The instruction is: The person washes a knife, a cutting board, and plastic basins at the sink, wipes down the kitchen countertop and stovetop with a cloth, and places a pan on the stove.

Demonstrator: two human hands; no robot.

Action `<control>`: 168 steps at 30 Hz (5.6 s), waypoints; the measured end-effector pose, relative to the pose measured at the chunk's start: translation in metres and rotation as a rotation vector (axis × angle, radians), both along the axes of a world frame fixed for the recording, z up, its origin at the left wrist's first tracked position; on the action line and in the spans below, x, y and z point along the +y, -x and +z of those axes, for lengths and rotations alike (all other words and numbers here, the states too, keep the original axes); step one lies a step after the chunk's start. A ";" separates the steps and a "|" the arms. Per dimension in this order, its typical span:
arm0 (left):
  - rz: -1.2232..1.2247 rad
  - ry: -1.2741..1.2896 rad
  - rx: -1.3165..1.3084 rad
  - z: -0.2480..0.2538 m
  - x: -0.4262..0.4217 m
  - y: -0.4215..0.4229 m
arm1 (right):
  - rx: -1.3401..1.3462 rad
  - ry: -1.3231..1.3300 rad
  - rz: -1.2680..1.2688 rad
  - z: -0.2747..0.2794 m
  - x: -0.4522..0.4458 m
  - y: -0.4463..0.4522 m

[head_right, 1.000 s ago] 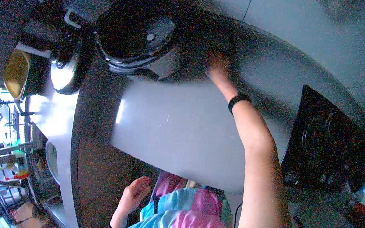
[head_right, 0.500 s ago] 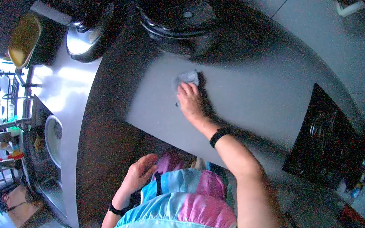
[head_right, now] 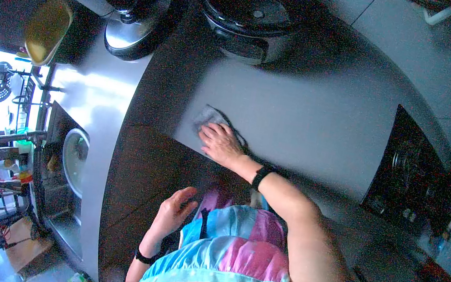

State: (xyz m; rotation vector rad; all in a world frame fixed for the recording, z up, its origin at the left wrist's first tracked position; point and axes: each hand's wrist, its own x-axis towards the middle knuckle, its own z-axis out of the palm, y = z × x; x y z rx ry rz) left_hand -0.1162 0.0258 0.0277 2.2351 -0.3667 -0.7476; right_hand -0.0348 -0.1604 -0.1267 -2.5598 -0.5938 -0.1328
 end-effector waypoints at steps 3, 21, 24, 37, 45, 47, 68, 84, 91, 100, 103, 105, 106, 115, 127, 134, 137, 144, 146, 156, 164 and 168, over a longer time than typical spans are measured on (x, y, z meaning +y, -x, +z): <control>0.013 -0.014 0.043 0.004 0.002 0.001 | -0.032 0.047 0.004 -0.010 -0.011 0.024; -0.266 -0.025 -0.071 0.002 -0.047 0.021 | -0.122 0.262 -0.388 -0.035 -0.170 0.220; -0.344 -0.061 -0.089 0.006 -0.059 0.024 | -0.073 0.290 -0.540 -0.021 -0.208 0.256; -0.493 -0.086 -0.045 -0.001 -0.106 0.032 | 0.003 0.372 -1.139 -0.027 -0.345 0.239; -0.637 -0.065 -0.131 -0.002 -0.137 0.046 | -0.079 0.345 -1.393 -0.027 -0.387 0.201; -0.670 -0.056 -0.137 -0.003 -0.139 0.048 | 0.008 0.315 -1.393 -0.017 -0.370 0.209; -0.739 0.292 0.209 -0.037 -0.171 0.030 | 0.056 -0.283 -1.616 -0.024 -0.184 0.292; -0.184 0.494 1.634 -0.045 -0.357 0.111 | -0.217 -1.964 -0.859 0.083 -0.257 0.298; -0.169 0.438 1.244 -0.072 -0.418 0.129 | -0.015 -1.344 -0.874 0.087 -0.338 0.361; -0.420 0.427 0.877 -0.048 -0.442 0.141 | 0.046 -0.910 -0.647 0.088 -0.347 0.379; -0.498 0.424 0.817 -0.049 -0.454 0.153 | 0.000 -0.824 -0.707 0.088 -0.346 0.387; -0.564 0.401 0.766 -0.045 -0.457 0.160 | 0.045 -0.876 -0.734 0.088 -0.347 0.398; -0.596 0.400 0.742 -0.045 -0.457 0.162 | 0.096 -0.921 -0.738 0.090 -0.348 0.404; -0.450 0.327 0.594 -0.049 -0.496 0.203 | -0.145 -0.308 -0.900 0.078 -0.372 0.435; -0.358 0.247 0.870 -0.024 -0.661 0.400 | -0.008 -0.507 -0.998 0.087 -0.517 0.633; -0.586 0.480 0.960 -0.006 -0.684 0.432 | -0.085 -0.838 -1.061 0.043 -0.598 0.726; -0.454 0.319 0.781 -0.010 -0.675 0.420 | -0.078 -0.715 -1.486 0.056 -0.659 0.771; -0.102 0.237 0.787 -0.029 -0.639 0.394 | -0.209 -0.339 -1.734 0.031 -0.838 0.787; -0.107 0.217 0.728 -0.023 -0.629 0.394 | -0.065 -0.209 -1.647 0.040 -0.879 0.776; -0.042 0.155 0.724 -0.029 -0.617 0.398 | 0.034 0.078 -1.588 -0.026 -0.893 0.739; -0.129 0.206 0.748 -0.039 -0.622 0.396 | -0.162 0.214 -1.477 -0.008 -0.725 0.714; -0.211 0.225 0.693 -0.036 -0.618 0.392 | -0.277 -0.276 -1.426 -0.030 -0.700 0.733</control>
